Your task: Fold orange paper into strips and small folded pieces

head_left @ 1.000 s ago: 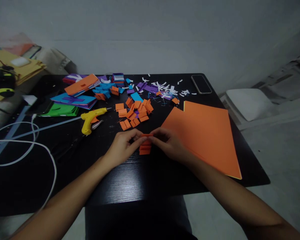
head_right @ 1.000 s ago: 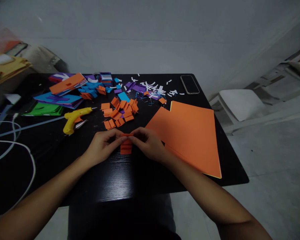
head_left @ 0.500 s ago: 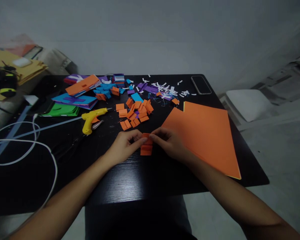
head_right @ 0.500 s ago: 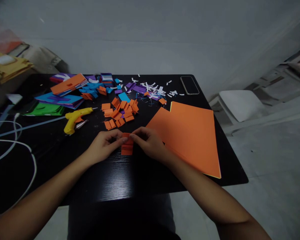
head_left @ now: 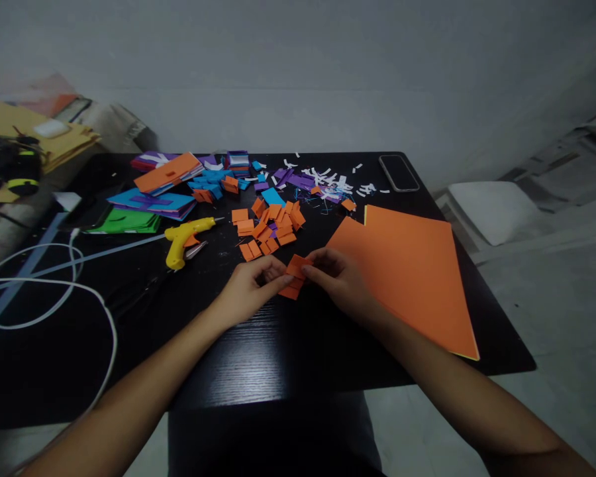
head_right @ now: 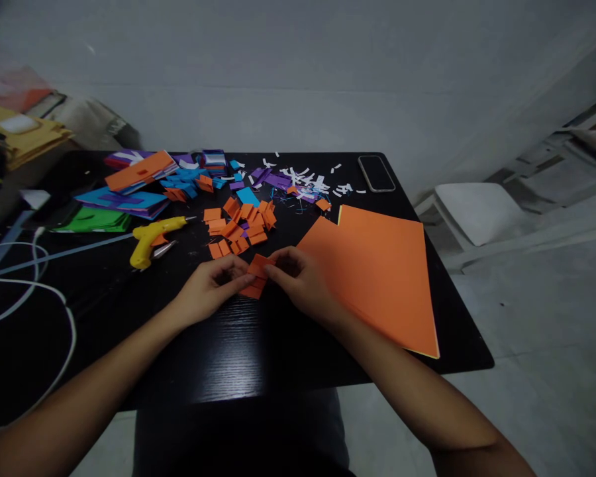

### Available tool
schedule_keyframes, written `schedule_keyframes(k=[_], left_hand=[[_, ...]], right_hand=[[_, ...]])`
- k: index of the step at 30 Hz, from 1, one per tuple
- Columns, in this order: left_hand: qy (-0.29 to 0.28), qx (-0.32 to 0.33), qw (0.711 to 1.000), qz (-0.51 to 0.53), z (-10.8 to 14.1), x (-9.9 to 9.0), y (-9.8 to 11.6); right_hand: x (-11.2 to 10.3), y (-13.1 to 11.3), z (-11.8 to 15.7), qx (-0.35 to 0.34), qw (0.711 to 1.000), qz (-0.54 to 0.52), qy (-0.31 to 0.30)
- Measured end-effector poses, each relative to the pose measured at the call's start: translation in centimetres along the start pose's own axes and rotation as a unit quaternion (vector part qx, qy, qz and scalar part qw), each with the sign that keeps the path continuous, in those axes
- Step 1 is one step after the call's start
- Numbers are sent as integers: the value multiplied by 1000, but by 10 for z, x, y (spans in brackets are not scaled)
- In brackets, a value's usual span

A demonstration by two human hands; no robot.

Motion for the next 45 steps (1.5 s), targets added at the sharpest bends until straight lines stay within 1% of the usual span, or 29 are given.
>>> schedule_keyframes(k=[4,8,13,18,21,27,33,36,40,45], left_hand=[[4,12,1000,1,-2,-3,1],[0,18,1000,-12,-1,-2,1],[3,23,1000,-22,1,-1,3],[-17,23,999,-25,2,1,5],[-9,21,999,-24,2,1,3],[8,19,999,-47,0,1,-2],[16,42,997,-60,-1,0,-2],[16,47,997,-61,-1,0,-3],[14,43,997,-66,-1,-1,-3],[16,37,998,-56,-2,-1,-5]], right_hand=[[6,1,3,24,998,-38,-38],[11,3,4,31,997,-20,-73],[8,8,2,28,998,-8,-57],[7,11,0,25,999,2,-46],[8,8,1,17,999,5,-50],[13,6,4,17,997,-10,-77],[12,15,1,33,997,-30,-70],[11,15,0,34,996,-30,-71],[8,12,-3,27,998,-22,-58],[5,13,-5,40,998,-35,-46]])
Point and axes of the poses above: each hand's wrist, its own z-axis away from the middle knuckle, its own x-axis out of the palm, y = z × x, the point moved 7 cm from there along -z, towards the middle knuckle, and after that the axes turned 10 degrees about y, right-handed, at the moved point
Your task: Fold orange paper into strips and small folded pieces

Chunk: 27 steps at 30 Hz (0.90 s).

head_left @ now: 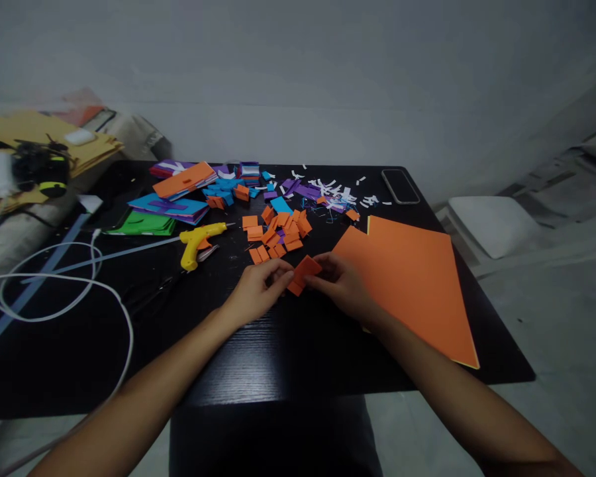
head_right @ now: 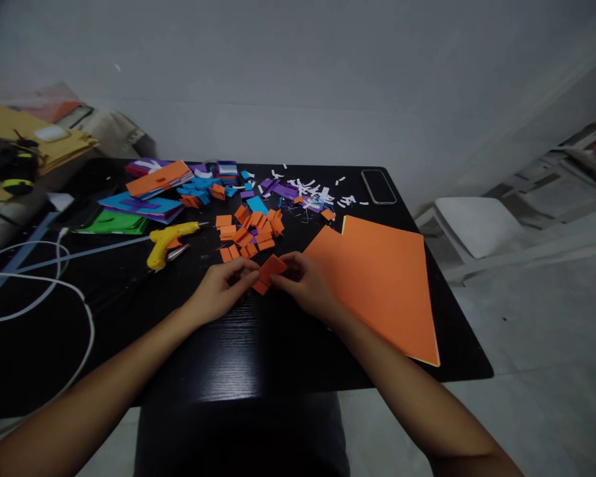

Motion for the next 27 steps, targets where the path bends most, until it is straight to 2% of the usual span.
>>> schedule_keyframes(k=[5,10,13,20,24,27], left_hand=[[6,2,999,33,-1,2,-3],[57,22,997,54,-2,-5,2],[67,42,996,47,-2,-9,5],[44,126,991,12,-1,-10,18],[58,161,985,8,0,-12,25],[71,160,984,-5,0,-14,24]], right_hand=[[-2,0,-1,8,1000,-9,4],[2,-2,1,12,1000,22,-20],[3,-4,3,-3,998,54,-19],[3,-7,4,-75,994,80,5],[3,-8,5,-85,993,78,4],[2,-11,6,-84,993,87,9]])
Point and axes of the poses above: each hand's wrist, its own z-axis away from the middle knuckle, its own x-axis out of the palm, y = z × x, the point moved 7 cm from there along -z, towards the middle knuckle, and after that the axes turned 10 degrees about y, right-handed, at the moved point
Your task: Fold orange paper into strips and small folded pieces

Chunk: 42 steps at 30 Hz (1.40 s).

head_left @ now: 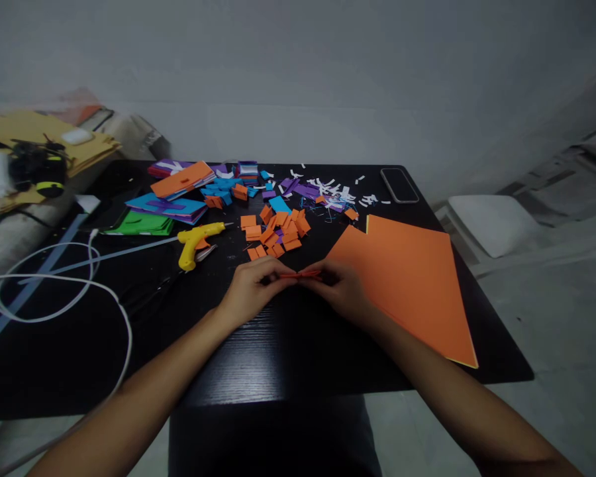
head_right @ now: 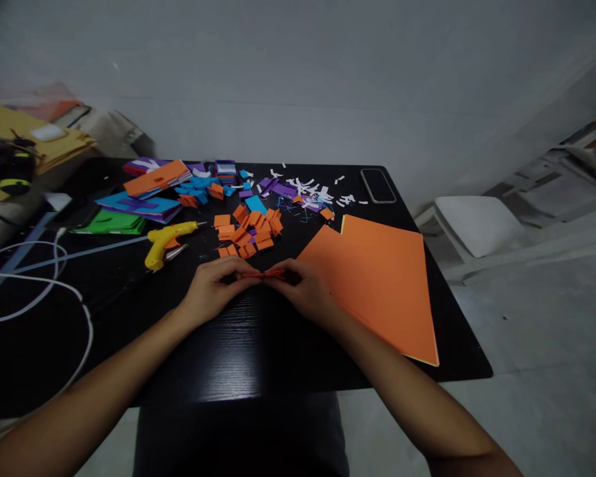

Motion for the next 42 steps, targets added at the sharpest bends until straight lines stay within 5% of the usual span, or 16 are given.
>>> schedule_keyframes(k=[16,25,35,42], left_hand=[[34,-110,993,18,3,-6,-16],[39,-63,994,-76,-2,-14,-9],[-66,-21,994,-84,0,-1,-3],[-28,9,996,-89,0,-11,4]], right_hand=[[-6,7,-2,106,993,-56,11],[-10,7,-3,124,989,-73,26],[-29,16,-14,155,963,-180,131],[-52,25,-19,149,935,-224,231]])
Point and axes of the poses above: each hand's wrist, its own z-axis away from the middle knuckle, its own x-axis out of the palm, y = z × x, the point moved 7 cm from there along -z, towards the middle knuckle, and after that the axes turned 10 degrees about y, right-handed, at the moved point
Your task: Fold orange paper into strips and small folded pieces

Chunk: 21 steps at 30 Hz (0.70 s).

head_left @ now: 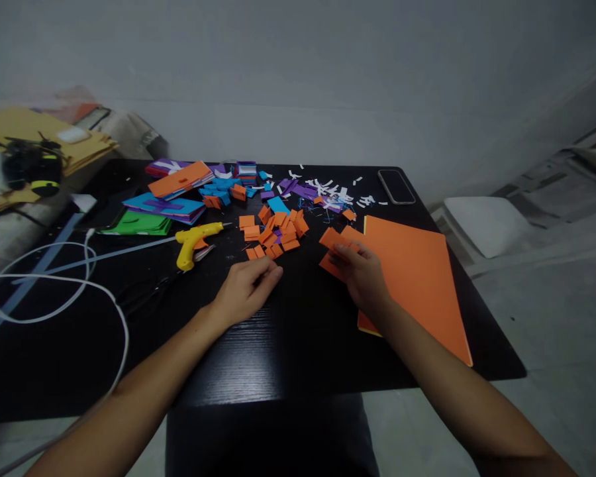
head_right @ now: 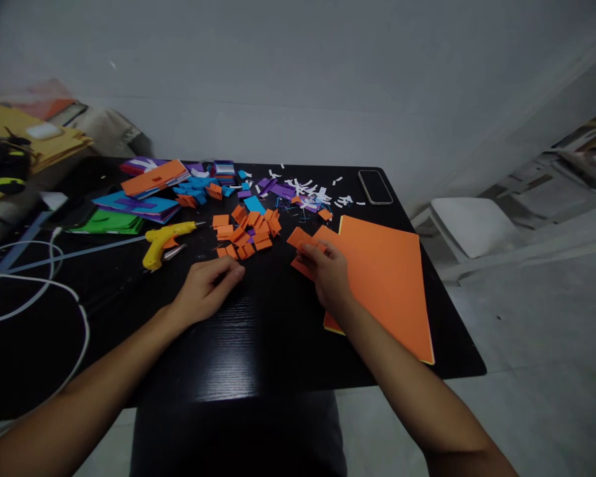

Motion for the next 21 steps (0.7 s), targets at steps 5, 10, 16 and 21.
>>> schedule_keyframes(k=[5,10,16,21], left_hand=[[113,-10,993,1,1,-20,-4],[278,-83,955,59,-1,-45,-25],[298,-51,953,24,-7,-45,-29],[239,-90,963,88,-3,-33,-29]], right_hand=[[-9,-1,-10,-13,999,-23,42],[-17,-7,-21,-36,997,-37,62],[-11,-10,-18,-57,998,2,30],[-7,-9,-14,-65,997,21,23]])
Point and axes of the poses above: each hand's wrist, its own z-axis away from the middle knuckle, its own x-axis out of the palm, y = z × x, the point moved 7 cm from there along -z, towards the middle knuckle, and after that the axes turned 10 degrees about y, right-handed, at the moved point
